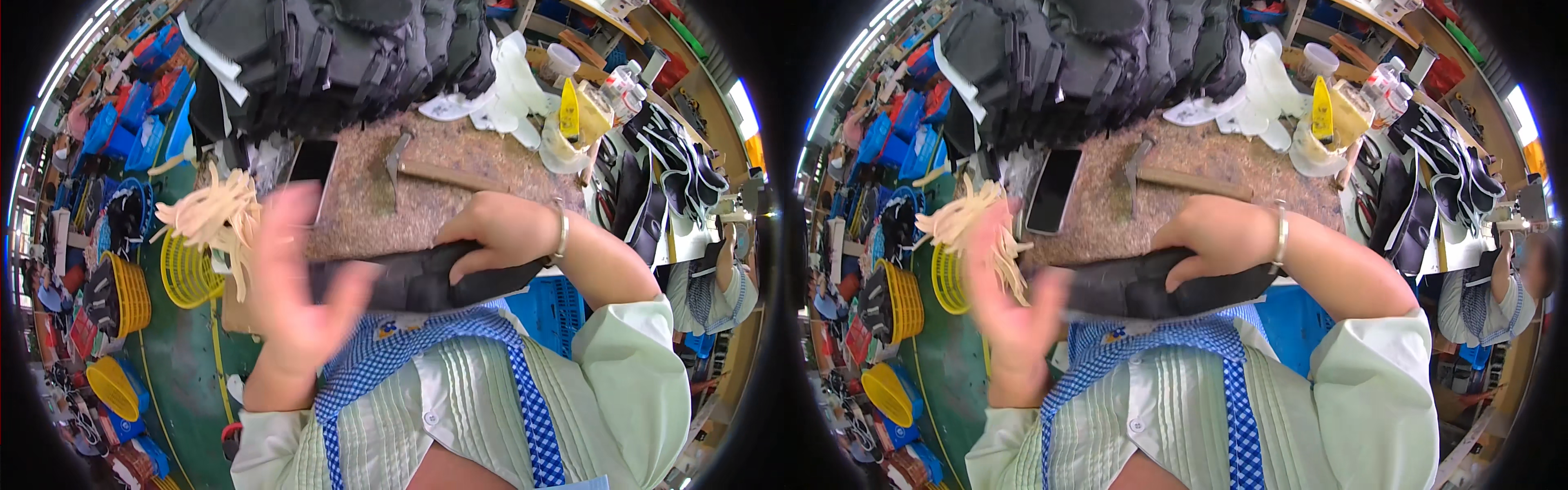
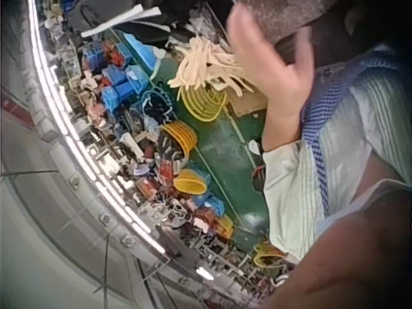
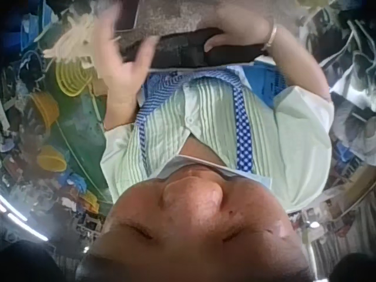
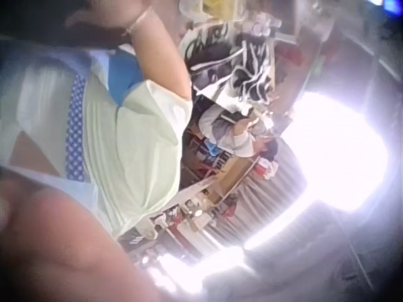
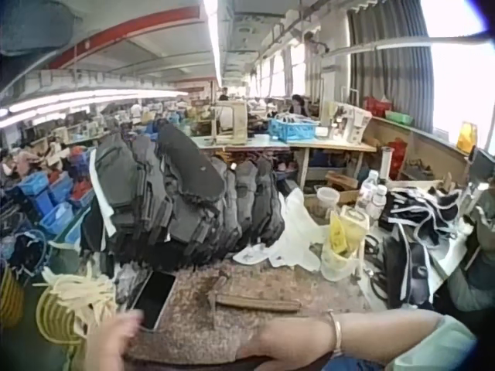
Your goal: The person applies adhesive onto shoe parts using a small brush, transfers more shoe parts from a basket to the workbench, and hammers the edges of the parts with a hammer.
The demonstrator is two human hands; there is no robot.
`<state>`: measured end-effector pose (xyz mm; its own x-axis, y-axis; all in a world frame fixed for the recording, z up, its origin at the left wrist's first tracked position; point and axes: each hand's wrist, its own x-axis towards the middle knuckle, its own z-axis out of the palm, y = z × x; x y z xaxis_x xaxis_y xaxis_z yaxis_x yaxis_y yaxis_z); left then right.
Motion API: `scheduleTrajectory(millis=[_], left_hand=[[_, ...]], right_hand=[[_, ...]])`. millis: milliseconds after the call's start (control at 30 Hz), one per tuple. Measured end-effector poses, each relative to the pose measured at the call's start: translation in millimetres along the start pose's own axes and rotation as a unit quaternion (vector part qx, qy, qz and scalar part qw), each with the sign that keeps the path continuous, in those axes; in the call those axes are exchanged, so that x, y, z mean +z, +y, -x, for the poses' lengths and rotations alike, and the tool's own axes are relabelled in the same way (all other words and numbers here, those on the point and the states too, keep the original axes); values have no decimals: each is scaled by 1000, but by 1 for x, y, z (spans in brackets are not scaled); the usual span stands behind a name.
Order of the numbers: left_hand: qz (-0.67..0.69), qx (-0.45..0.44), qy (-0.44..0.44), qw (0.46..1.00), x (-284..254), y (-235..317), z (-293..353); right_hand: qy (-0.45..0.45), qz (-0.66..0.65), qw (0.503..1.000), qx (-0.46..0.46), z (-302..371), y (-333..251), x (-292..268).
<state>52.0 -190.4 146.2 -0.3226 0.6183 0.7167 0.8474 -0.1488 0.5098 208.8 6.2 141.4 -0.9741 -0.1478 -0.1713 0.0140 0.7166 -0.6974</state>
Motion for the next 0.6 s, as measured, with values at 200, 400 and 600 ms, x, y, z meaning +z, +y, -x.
scheduleTrajectory(millis=[200,400,600], left_hand=[[38,-153,-436,886,81,-41,49],[-21,-11,-366,931,120,-58,56],[86,-73,-460,881,138,-55,22]], right_hand=[[-1,35,993,116,-17,40,30],[340,187,903,185,-18,112,27],[281,191,922,186,-65,131,43]])
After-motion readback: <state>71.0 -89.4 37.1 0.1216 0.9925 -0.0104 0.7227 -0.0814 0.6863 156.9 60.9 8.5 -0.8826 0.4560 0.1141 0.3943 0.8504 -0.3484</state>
